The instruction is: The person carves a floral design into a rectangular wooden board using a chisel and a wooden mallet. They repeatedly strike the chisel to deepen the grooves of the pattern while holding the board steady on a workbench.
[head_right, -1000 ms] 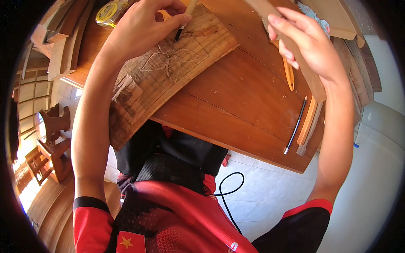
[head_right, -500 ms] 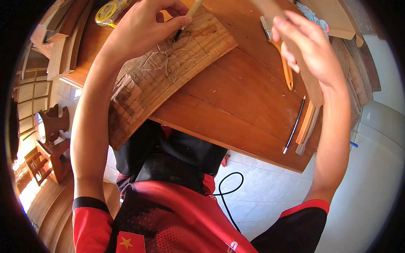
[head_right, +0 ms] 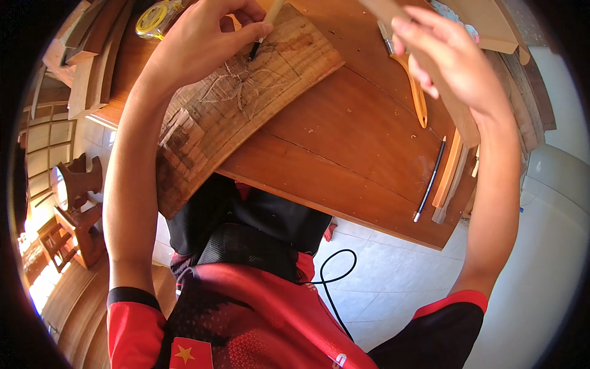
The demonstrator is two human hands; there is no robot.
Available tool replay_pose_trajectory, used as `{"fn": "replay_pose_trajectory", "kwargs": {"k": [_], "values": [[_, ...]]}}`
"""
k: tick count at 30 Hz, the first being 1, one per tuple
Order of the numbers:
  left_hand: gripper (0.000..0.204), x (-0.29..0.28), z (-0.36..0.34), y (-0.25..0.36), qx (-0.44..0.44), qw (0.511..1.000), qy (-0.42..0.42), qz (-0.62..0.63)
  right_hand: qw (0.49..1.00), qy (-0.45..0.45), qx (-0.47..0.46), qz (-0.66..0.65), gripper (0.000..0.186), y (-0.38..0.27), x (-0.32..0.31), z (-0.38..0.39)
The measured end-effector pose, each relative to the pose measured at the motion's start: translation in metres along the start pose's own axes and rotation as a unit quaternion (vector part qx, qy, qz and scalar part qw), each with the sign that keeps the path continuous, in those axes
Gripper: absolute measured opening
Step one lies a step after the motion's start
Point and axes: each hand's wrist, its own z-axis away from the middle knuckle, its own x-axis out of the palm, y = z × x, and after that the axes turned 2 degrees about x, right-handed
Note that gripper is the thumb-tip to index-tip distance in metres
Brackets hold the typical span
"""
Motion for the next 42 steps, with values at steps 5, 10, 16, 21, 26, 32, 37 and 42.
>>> {"fn": "replay_pose_trajectory", "kwargs": {"k": [5,10,16,21,26,32,37,42], "values": [[0.026,0.002,0.003,0.001,0.011,1.000,0.014,-0.021,0.999,-0.035,0.010,0.030,0.048,-0.004,-0.002,-0.003],[0.026,0.003,0.007,0.010,-0.003,0.999,0.019,-0.033,0.999,0.045,0.003,0.023,0.052,-0.007,-0.011,-0.016],[0.027,-0.002,0.000,-0.003,0.018,1.000,0.003,0.024,0.999,-0.038,0.028,0.013,0.051,-0.014,-0.034,-0.025],[0.028,-0.006,0.003,-0.001,0.000,1.000,-0.004,-0.001,0.999,-0.014,0.017,0.037,0.053,-0.001,-0.029,-0.027],[0.028,0.000,0.006,-0.004,0.011,1.000,0.014,-0.026,0.999,-0.035,0.011,0.026,0.056,0.003,-0.032,-0.029],[0.028,-0.002,0.000,-0.004,-0.021,1.000,-0.010,0.003,0.997,-0.047,0.006,0.064,0.052,-0.004,-0.027,-0.022],[0.028,-0.003,0.001,0.006,-0.038,0.999,-0.018,-0.014,1.000,-0.013,-0.002,-0.006,0.045,0.008,-0.029,-0.031],[0.029,0.001,0.009,0.006,0.029,0.999,0.026,-0.028,0.998,-0.069,0.004,0.010,0.046,-0.008,-0.034,-0.026]]}}
